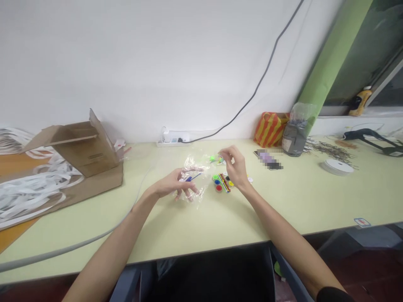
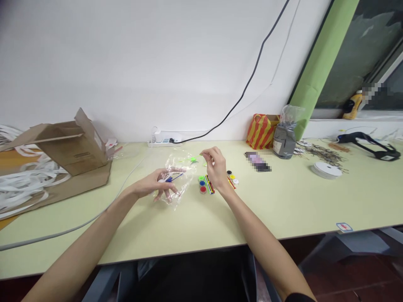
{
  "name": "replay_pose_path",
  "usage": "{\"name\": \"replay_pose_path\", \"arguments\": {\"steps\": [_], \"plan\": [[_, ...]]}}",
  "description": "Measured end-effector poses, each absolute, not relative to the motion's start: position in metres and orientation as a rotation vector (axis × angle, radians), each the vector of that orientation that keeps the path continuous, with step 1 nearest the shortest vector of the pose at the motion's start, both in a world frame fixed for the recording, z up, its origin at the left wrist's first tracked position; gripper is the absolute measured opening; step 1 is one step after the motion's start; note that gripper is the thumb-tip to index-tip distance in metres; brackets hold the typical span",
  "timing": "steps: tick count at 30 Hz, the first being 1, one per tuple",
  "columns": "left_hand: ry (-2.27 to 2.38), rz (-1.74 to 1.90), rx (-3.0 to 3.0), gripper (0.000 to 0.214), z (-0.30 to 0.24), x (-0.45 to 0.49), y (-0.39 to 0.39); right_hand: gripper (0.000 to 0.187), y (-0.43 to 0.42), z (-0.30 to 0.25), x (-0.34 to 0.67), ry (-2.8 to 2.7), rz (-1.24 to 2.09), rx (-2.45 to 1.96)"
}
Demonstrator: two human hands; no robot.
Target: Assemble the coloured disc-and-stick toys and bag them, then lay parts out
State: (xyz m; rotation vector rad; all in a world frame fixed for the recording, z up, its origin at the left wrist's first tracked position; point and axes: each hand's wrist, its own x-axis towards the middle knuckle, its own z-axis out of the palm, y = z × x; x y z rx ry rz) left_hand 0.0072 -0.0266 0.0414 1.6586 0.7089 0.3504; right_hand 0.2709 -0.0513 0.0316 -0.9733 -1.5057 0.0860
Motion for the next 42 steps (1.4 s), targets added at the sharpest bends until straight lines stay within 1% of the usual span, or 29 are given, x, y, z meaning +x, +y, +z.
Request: {"name": "replay_pose_path", "arguments": {"steps": [4,7,10,12,15,24,26,28,29,31,33,35,37,39,40,42], "plan": [[0.657,0.257,1.641,0.085,0.04,0.002,-0.03,0.019,-0.051,0.031,0.271,-1.526,0.086,-1.014],[0.644,0.197,1.613,0.085,0.038,0.001,-0.032,0.02,-0.053,0.031,0.269,-1.579,0.135,-0.976],[0.613,0.149,1.583,0.087,0.035,0.005,-0.034,0.015,-0.06,0.034,0.262,-1.729,0.216,-0.875],[0.6,0.137,1.577,0.086,0.032,0.008,-0.035,0.011,-0.064,0.036,0.257,-1.835,0.275,-0.828],[0.596,0.139,1.572,0.082,0.031,0.011,-0.037,0.011,-0.067,0.037,0.253,-1.926,0.335,-0.847],[0.583,0.131,1.677,0.072,0.034,0.013,-0.041,0.005,-0.068,0.029,0.244,-1.914,0.438,-0.805],[0.588,0.187,1.685,0.067,0.033,0.012,-0.038,0.017,-0.066,0.027,0.242,-1.781,0.429,-0.861],[0.609,0.321,1.657,0.064,0.032,0.01,-0.034,0.03,-0.061,0.022,0.242,-1.552,0.395,-0.958],[0.618,0.418,1.634,0.064,0.033,0.01,-0.032,0.033,-0.058,0.018,0.242,-1.453,0.377,-1.005],[0.614,0.648,1.577,0.066,0.034,0.009,-0.028,0.033,-0.052,0.005,0.242,-1.388,0.367,-1.086],[0.599,0.866,1.519,0.07,0.036,0.009,-0.025,0.033,-0.049,-0.008,0.238,-1.493,0.388,-1.153],[0.607,1.023,1.483,0.075,0.036,0.008,-0.022,0.043,-0.048,-0.02,0.231,-1.671,0.39,-1.197],[0.67,1.128,1.48,0.079,0.035,0.007,-0.018,0.052,-0.045,-0.027,0.222,-1.861,0.319,-1.246],[0.758,1.181,1.488,0.08,0.033,0.003,-0.015,0.052,-0.039,-0.028,0.213,-2.044,0.198,-1.322],[0.795,1.186,1.489,0.078,0.032,0.002,-0.013,0.049,-0.034,-0.027,0.208,-2.125,0.136,-1.368],[0.834,1.168,1.482,0.074,0.03,-0.001,-0.011,0.036,-0.022,-0.023,0.199,-2.252,0.033,-1.452]]}}
